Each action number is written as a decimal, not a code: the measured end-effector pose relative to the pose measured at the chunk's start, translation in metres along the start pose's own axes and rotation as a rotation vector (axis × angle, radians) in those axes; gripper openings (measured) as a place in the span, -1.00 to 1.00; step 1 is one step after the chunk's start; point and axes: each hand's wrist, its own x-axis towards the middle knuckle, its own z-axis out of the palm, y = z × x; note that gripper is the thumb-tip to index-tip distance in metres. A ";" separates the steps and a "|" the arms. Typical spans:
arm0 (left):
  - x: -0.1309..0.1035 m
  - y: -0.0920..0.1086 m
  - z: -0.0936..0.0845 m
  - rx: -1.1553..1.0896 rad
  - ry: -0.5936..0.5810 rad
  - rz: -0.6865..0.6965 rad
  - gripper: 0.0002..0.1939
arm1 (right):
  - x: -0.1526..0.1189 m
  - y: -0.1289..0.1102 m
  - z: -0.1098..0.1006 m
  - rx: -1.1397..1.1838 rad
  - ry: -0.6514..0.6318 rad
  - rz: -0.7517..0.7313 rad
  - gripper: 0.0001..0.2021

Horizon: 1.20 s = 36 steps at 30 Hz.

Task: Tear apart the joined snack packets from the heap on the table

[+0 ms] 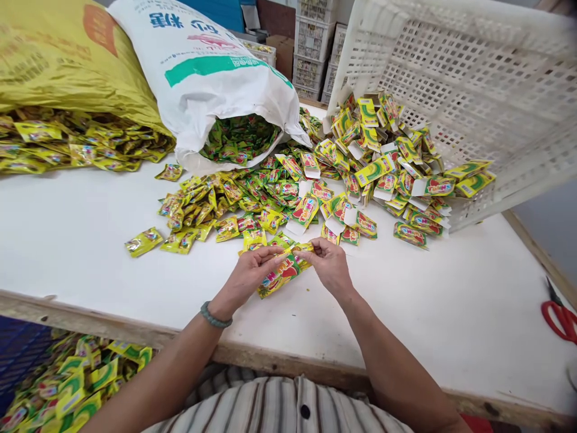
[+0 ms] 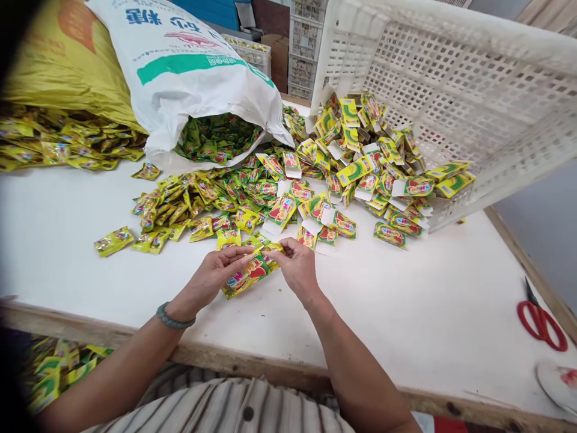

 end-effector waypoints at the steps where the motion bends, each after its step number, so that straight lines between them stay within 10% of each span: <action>1: 0.000 0.000 0.000 0.005 0.000 0.005 -0.49 | 0.000 -0.001 -0.001 -0.015 -0.023 0.010 -0.64; 14: 0.000 0.003 0.005 -0.262 0.012 -0.114 -0.50 | -0.007 -0.004 0.006 -0.204 0.104 -0.160 -0.83; 24: -0.001 -0.001 0.005 -0.341 -0.042 -0.093 -0.51 | -0.025 -0.019 0.021 -0.380 -0.113 -0.235 -0.73; 30: 0.000 0.002 0.007 -0.400 0.053 -0.043 -0.42 | -0.019 -0.011 0.017 -0.204 0.145 -0.260 -0.62; 36: -0.003 0.002 0.008 -0.275 -0.025 0.044 -0.42 | -0.007 0.003 0.019 0.265 -0.106 0.002 -0.70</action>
